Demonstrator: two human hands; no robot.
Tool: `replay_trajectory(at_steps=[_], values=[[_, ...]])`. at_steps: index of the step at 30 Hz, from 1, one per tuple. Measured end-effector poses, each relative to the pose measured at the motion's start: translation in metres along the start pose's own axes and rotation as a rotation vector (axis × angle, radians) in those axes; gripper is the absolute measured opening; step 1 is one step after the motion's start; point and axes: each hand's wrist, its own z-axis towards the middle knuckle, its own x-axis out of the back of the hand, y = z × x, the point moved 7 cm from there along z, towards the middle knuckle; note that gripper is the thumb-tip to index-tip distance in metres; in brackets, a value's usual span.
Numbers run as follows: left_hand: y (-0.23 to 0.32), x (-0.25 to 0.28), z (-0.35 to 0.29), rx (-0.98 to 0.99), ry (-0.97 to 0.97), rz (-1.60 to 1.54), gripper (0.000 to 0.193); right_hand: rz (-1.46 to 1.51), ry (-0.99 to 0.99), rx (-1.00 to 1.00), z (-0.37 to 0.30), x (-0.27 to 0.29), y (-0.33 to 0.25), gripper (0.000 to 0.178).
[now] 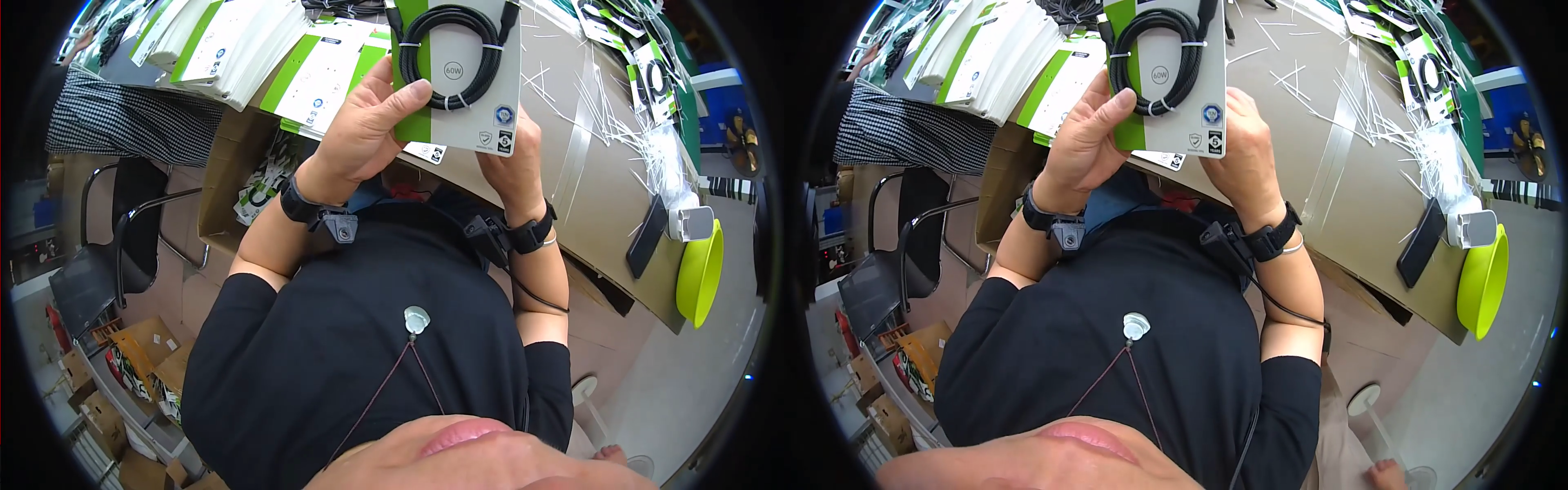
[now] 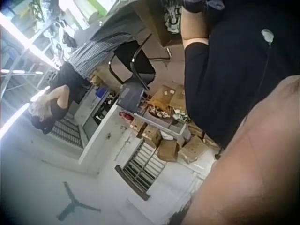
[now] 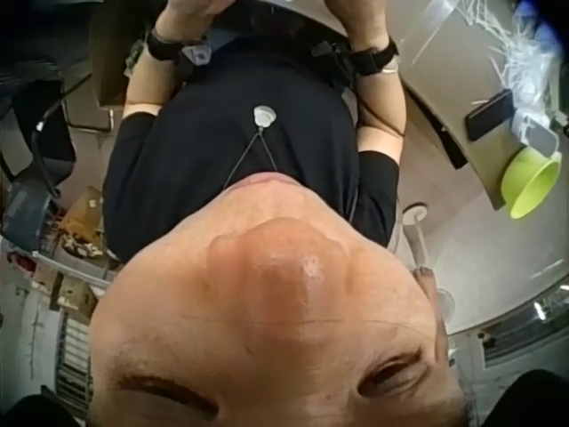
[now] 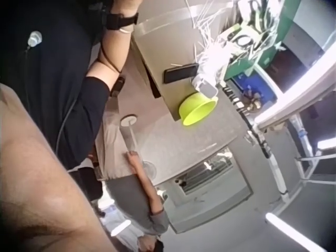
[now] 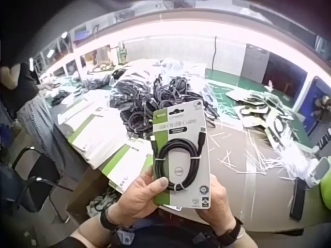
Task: The person packages USB cables by hand by placing a cable onto a cardboard backing, threading a plastic tie through the backing, and pulling it tight. They then turn the package over and repeat the process with a second tie to secure the other side of the cable before setting the finished package aside.
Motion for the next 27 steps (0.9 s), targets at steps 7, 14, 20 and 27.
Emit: replay_trajectory(at_steps=[7, 14, 20, 27], values=[[-0.003, 0.0, -0.008, -0.049, 0.048, 0.216, 0.035, -0.218, -0.012, 0.261, -0.002, -0.006, -0.014, 0.023], [-0.013, 0.023, 0.003, 0.069, 0.256, -0.068, 0.035, -0.043, -0.053, 0.045, 0.006, 0.006, -0.007, 0.023], [-0.03, 0.038, 0.007, 0.33, -0.213, -0.759, 0.051, 0.475, 0.123, -0.305, -0.007, 0.022, 0.02, 0.023], [-0.034, 0.048, 0.009, 0.324, -0.045, -0.829, 0.051, 0.654, 0.101, -0.469, -0.015, 0.013, 0.033, 0.018]])
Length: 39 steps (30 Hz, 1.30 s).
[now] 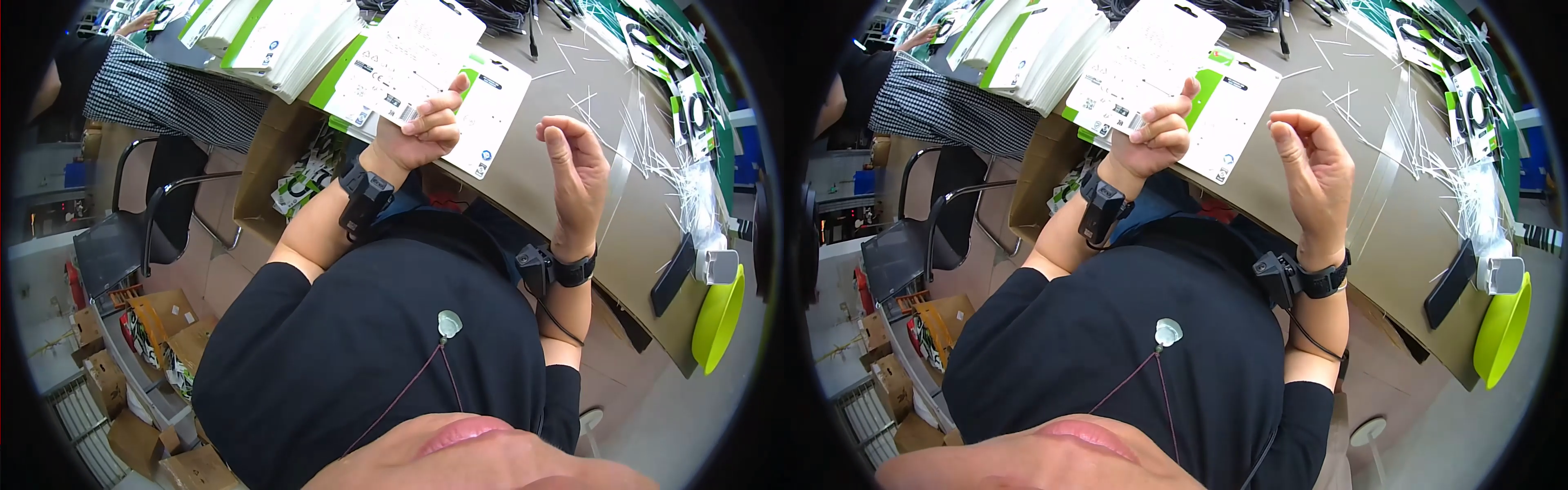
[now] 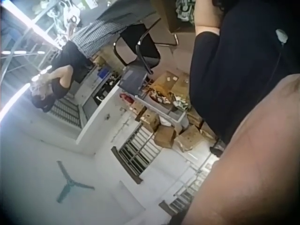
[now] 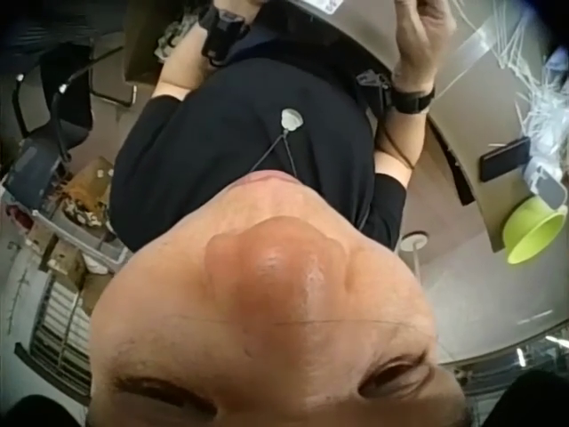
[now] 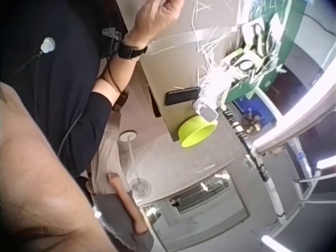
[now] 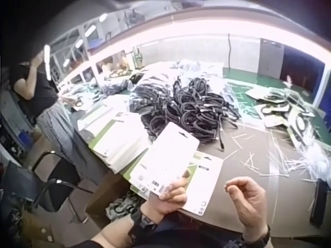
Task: The person packages USB cables by hand by placing a cable onto a cardboard backing, threading a plastic tie through the backing, and pulling it tight. They then turn the package over and repeat the process with a second tie to secure the other side of the cable before setting the finished package aside.
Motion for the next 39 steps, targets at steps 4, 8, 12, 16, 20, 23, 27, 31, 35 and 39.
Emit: replay_trajectory(at_steps=[4, 8, 12, 16, 20, 23, 27, 31, 35, 39], values=[[-0.003, -0.002, 0.008, 0.05, -0.094, 0.09, 0.05, -0.072, -0.035, 0.008, -0.001, 0.002, 0.004, 0.016], [0.016, 0.004, 0.02, -0.326, 0.137, 0.73, 0.042, -0.07, -0.205, -0.092, -0.005, -0.009, 0.011, 0.02], [0.011, -0.029, 0.01, -0.441, 0.246, 1.571, 0.037, 0.237, -0.223, -0.316, -0.011, -0.025, 0.031, 0.035], [0.032, -0.025, -0.012, -0.194, 0.242, 1.929, 0.045, 0.291, -0.087, -0.399, -0.024, 0.018, 0.023, 0.035], [0.031, -0.032, -0.028, -0.397, 0.112, 2.927, 0.051, 0.112, 0.086, -0.361, -0.005, 0.094, -0.005, 0.026], [0.029, -0.024, -0.034, -0.36, 0.183, 3.028, 0.054, -0.083, 0.275, -0.089, 0.077, 0.17, -0.048, 0.019], [0.015, -0.024, -0.02, -0.387, 0.243, 3.03, 0.054, 0.011, 0.587, 0.016, 0.171, 0.273, -0.077, 0.014], [0.004, -0.021, -0.02, -0.458, 0.243, 3.007, 0.052, -0.029, 0.678, -0.232, 0.191, 0.303, -0.008, 0.023], [-0.004, -0.019, -0.025, -0.471, 0.233, 2.957, 0.049, -0.309, 0.326, -0.254, 0.197, 0.152, 0.039, 0.025], [-0.001, -0.022, -0.025, -0.494, 0.224, 2.927, 0.047, -0.717, 0.022, 0.018, 0.236, 0.064, 0.054, 0.035]])
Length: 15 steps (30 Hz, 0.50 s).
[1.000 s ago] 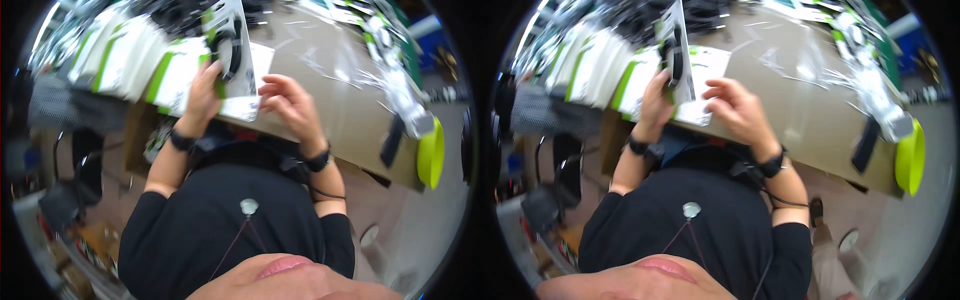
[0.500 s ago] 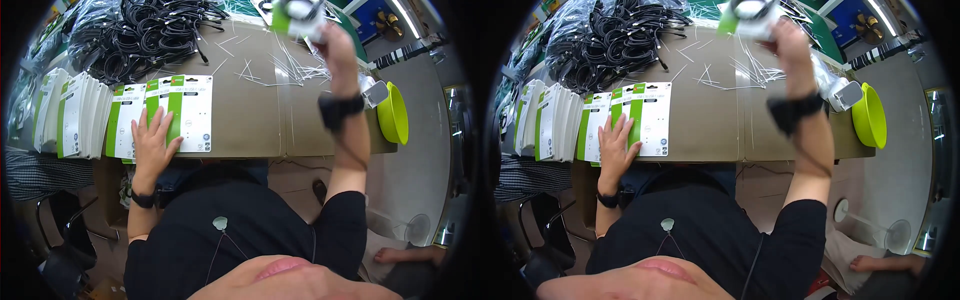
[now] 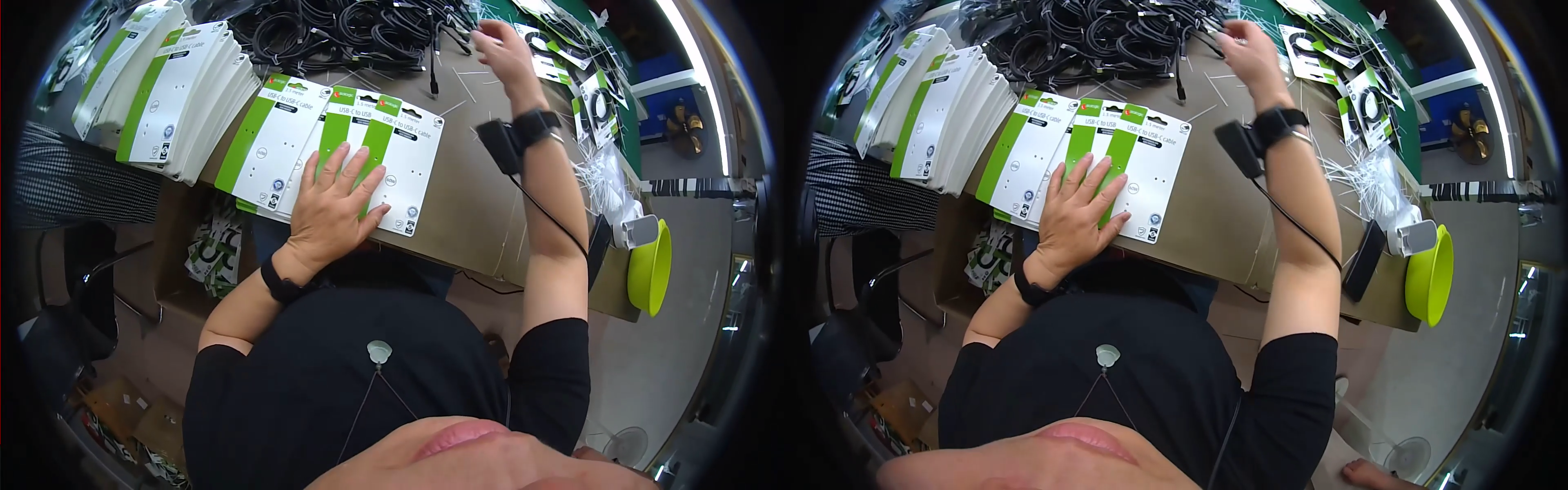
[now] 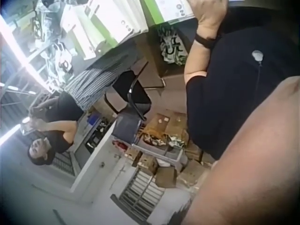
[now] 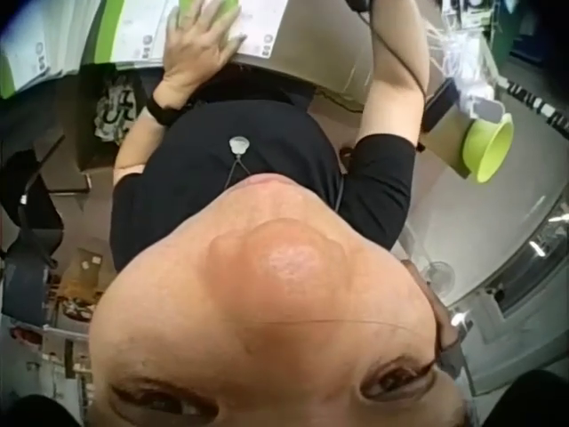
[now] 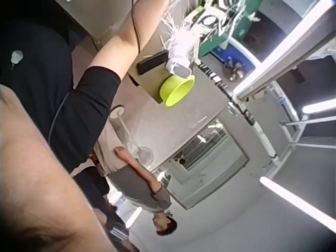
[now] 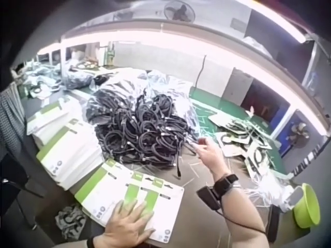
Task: The person packages USB cables by hand by placing a cable onto a cardboard backing, threading a plastic tie through the backing, and pulling it tight. They then turn the package over and repeat the process with a second tie to secure the other side of the cable before setting the finished package aside.
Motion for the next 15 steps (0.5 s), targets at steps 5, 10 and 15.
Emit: replay_trajectory(at_steps=[5, 10, 15], values=[[-0.001, -0.001, 0.002, 0.003, 0.046, -0.029, 0.044, -0.551, 0.153, 0.39, 0.033, -0.05, -0.007, 0.036], [-0.001, 0.0, 0.002, -0.003, 0.085, -0.066, 0.043, -0.575, 0.054, 0.471, 0.036, -0.04, -0.031, 0.035], [-0.002, 0.003, -0.002, -0.007, 0.096, -0.07, 0.043, -0.011, 0.072, 0.275, 0.019, 0.019, -0.076, 0.024]])
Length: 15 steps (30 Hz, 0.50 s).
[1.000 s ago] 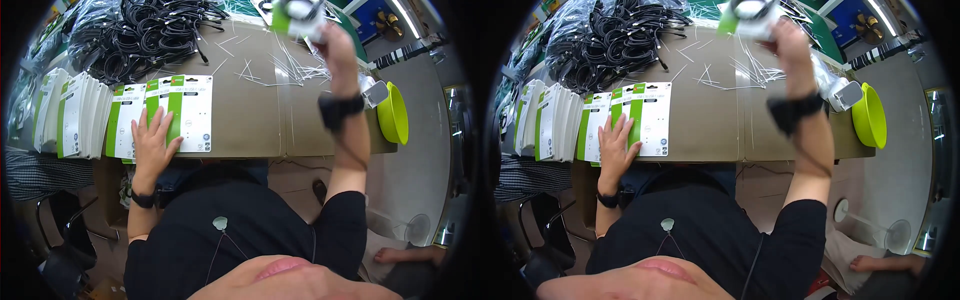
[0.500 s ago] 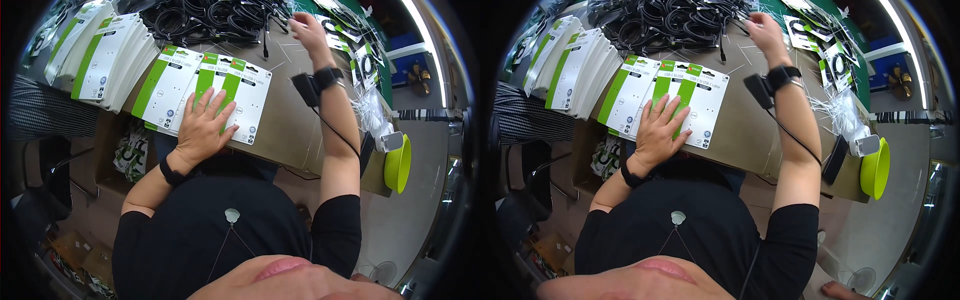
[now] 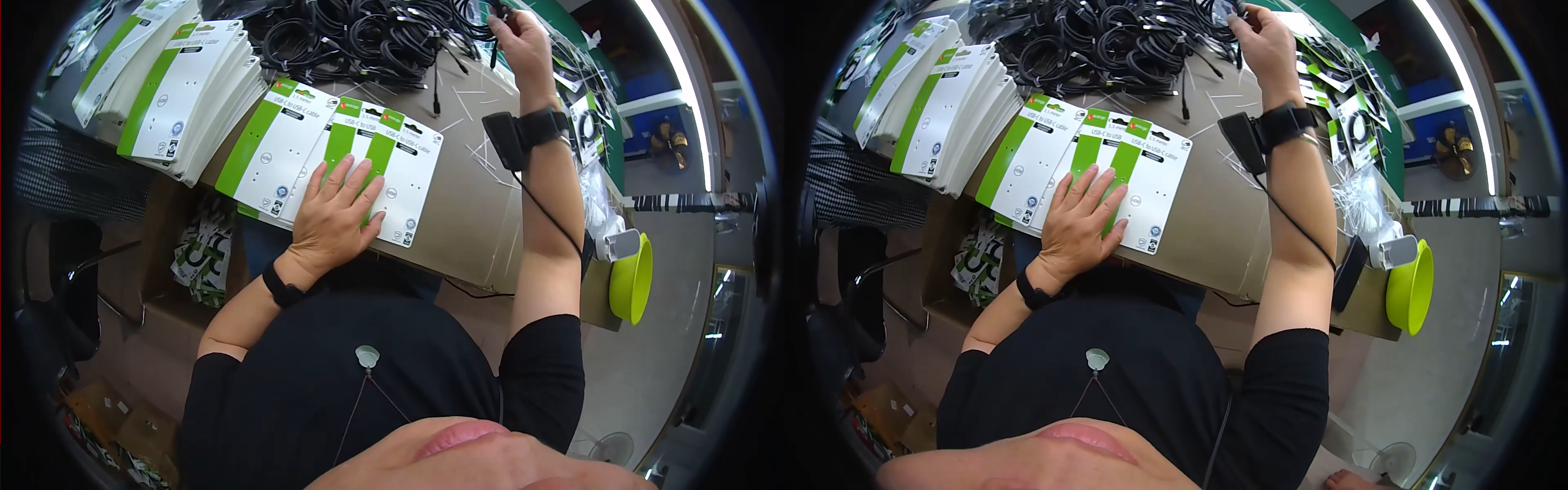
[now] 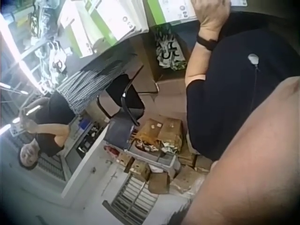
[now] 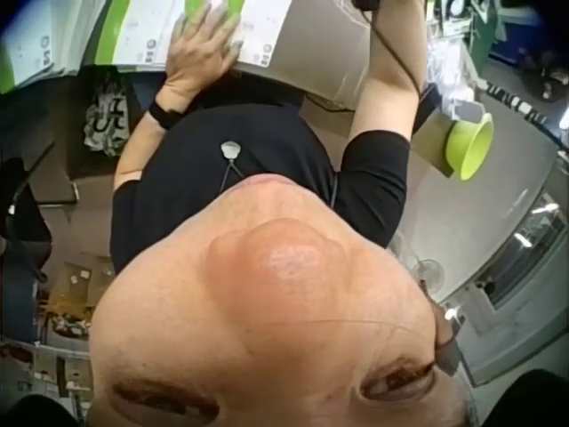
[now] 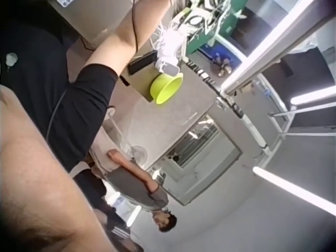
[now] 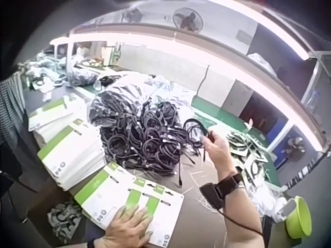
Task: The person packages USB cables by hand by placing a cable onto a cardboard backing, threading a plastic tie through the backing, and pulling it tight. They then turn the package over and repeat the process with a second tie to secure the other side of the cable before setting the finished package aside.
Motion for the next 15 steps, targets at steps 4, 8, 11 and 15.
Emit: replay_trajectory(at_steps=[4, 8, 11, 15], values=[[0.0, 0.0, -0.002, -0.002, -0.014, 0.014, 0.042, 0.518, -0.059, -0.275, -0.047, 0.011, -0.038, 0.022], [0.001, 0.002, -0.001, -0.018, -0.033, 0.017, 0.041, 0.876, -0.192, -0.455, -0.107, 0.0, -0.05, 0.024], [0.0, 0.005, 0.001, -0.076, -0.041, -0.048, 0.037, 1.027, -0.227, -0.535, -0.143, -0.012, -0.059, 0.027], [-0.005, 0.015, 0.004, -0.035, -0.063, -0.212, 0.035, 1.149, -0.207, -0.629, -0.176, -0.022, -0.062, 0.031]])
